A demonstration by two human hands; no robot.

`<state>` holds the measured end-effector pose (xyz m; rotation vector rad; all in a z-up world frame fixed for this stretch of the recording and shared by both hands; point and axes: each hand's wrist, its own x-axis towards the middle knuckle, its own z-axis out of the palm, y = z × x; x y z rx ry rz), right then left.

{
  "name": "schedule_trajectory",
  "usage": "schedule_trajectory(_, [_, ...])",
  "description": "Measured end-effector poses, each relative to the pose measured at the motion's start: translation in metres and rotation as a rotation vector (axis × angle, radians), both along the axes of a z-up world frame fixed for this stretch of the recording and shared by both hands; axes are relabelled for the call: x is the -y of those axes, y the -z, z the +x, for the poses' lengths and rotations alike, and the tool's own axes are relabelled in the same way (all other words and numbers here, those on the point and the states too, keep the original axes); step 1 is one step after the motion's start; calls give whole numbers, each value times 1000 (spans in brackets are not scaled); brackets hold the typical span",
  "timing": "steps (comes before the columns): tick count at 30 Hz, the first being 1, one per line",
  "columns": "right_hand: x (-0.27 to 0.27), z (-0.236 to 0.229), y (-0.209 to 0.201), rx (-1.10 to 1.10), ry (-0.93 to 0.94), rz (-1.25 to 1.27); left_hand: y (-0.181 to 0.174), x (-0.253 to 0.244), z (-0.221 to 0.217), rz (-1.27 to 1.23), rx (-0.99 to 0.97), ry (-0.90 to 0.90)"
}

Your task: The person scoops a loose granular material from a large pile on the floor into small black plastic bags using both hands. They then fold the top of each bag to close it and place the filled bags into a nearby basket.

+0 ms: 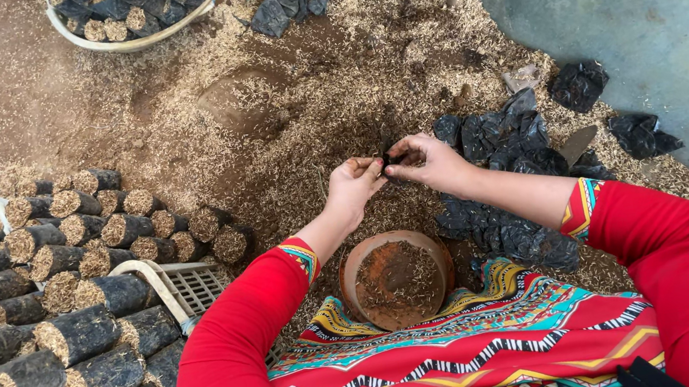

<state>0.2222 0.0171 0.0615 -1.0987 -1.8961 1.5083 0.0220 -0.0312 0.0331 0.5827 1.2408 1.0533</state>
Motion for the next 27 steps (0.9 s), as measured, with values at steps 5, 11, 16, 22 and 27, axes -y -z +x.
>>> schedule_trajectory(5, [-7,3,11,-120,134,-335,-4,5,1,116,-84,23])
schedule_trajectory(11, [-18,12,8,-29,224,-297,-35,7,-24,389,-937,189])
schedule_trajectory(16, [-10,7,10,3,125,-166,-57,13,-13,634,-1035,316])
schedule_trajectory(22, [-11,11,3,300,-10,122,-51,5,-8,392,-1031,296])
schedule_trajectory(27, [-11,2,-19,118,-29,-118,-30,-1,-17,252,-982,178])
